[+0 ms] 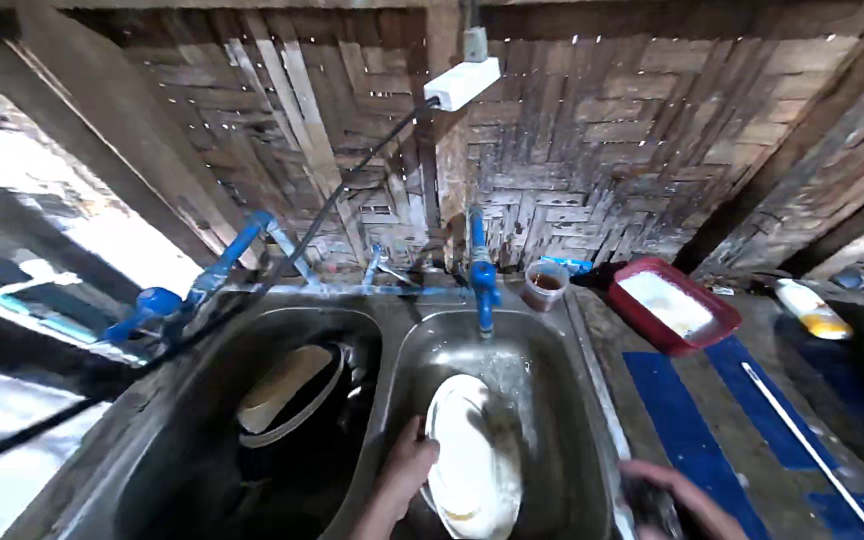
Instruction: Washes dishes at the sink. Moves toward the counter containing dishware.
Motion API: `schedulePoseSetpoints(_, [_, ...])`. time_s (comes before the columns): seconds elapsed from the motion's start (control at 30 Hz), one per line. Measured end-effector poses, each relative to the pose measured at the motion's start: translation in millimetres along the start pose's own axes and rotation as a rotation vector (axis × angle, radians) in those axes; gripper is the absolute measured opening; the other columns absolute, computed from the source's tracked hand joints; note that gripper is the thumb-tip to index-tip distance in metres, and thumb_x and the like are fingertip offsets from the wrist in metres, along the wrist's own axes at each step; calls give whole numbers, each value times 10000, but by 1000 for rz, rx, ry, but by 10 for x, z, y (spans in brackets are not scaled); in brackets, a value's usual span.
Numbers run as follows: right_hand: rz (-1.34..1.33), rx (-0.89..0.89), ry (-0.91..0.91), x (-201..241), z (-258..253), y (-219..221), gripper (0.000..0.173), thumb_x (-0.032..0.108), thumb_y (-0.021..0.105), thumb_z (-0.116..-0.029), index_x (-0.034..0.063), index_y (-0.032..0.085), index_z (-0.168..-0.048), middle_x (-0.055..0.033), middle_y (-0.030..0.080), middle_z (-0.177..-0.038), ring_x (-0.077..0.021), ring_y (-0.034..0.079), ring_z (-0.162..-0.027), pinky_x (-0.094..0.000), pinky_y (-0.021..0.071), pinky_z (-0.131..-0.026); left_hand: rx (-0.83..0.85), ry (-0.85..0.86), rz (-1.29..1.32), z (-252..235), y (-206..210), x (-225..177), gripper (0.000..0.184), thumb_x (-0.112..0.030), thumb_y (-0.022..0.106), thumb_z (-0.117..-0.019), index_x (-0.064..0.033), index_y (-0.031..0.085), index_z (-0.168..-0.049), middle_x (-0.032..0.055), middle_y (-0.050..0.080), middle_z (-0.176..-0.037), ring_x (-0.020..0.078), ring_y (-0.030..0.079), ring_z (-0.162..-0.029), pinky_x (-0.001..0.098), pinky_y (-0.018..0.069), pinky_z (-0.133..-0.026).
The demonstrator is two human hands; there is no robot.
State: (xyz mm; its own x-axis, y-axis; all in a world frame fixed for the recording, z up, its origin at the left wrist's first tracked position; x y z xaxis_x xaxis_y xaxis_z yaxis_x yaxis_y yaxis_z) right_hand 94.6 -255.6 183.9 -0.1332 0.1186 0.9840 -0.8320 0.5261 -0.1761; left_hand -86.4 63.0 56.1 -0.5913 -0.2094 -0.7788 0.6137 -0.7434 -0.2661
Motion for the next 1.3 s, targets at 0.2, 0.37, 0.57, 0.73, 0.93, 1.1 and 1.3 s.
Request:
schedulePoseSetpoints(0.2, [477,-339,-429,1361,-1777,913,637,580,625,-959,228,511,-1476,19,639,-1261,-79,644,-975,-313,586,-794,37,343,-273,-181,-433,-534,463,-445,583,-1016,-112,650,-1331,111,696,-1220,235,663,-1136,500,527,-1008])
schedulePoseSetpoints(0.37, [340,-442,-331,1263,-2062,726,398,328,494,-1071,240,541,-1456,-17,690,-1095,-125,630,-670,-284,544,-516,146,292,63,-196,-492,-748,442,-428,602,-1013,-98,653,-1303,89,684,-1230,175,648,-1147,409,544,-997])
schedulePoseSetpoints(0.57, [237,-525,307,-365,-1761,1098,708,326,741,-907,35,408,-1460,-159,662,-1163,-235,697,-950,-436,609,-827,400,-7,313,-15,-128,-952,624,-539,468,-1055,-215,363,-1578,111,565,-1464,261,598,-1288,524,541,-1018])
schedulePoseSetpoints(0.73, [318,-628,189,-731,-1924,1635,522,251,646,-956,-55,555,-1369,-224,652,-1267,-314,625,-1190,-488,495,-1054,385,306,-161,36,292,-947,793,-595,443,-1034,-204,152,-1661,144,500,-1538,281,576,-1329,549,501,-1061])
schedulePoseSetpoints(0.93, [236,107,-70,-915,-1018,1485,475,39,496,-1032,127,550,-1496,-88,387,-1639,-218,373,-1511,-431,371,-1243,142,481,-67,-327,31,-1078,581,-387,410,-1099,-137,322,-1615,67,371,-1642,150,387,-1488,390,354,-1223])
schedulePoseSetpoints(1.1, [572,-334,75,-1299,-1597,997,478,75,477,-1017,139,564,-1482,-93,541,-1523,-199,545,-1381,-411,467,-1152,162,470,-184,169,334,-1148,606,-478,463,-1066,-248,343,-1613,20,539,-1524,127,569,-1332,412,488,-1112])
schedulePoseSetpoints(1.3, [277,-45,-335,-410,-1572,1322,273,143,557,-1019,88,743,-1211,-60,724,-1248,-136,676,-1171,-376,557,-1035,-56,483,-174,136,287,-1350,567,-418,429,-1087,-153,384,-1587,81,539,-1513,168,538,-1364,426,444,-1150])
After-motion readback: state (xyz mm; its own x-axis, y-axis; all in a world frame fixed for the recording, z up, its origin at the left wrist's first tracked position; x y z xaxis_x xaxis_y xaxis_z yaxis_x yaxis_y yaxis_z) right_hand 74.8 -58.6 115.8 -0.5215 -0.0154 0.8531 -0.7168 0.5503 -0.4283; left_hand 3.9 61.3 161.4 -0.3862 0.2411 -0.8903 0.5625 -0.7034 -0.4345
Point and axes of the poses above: each hand's wrist, its own z-axis away from the middle knuckle, its own y-axis out of the palm, x = y × z, the point moved 2 cm from there along -z, towards the middle knuckle
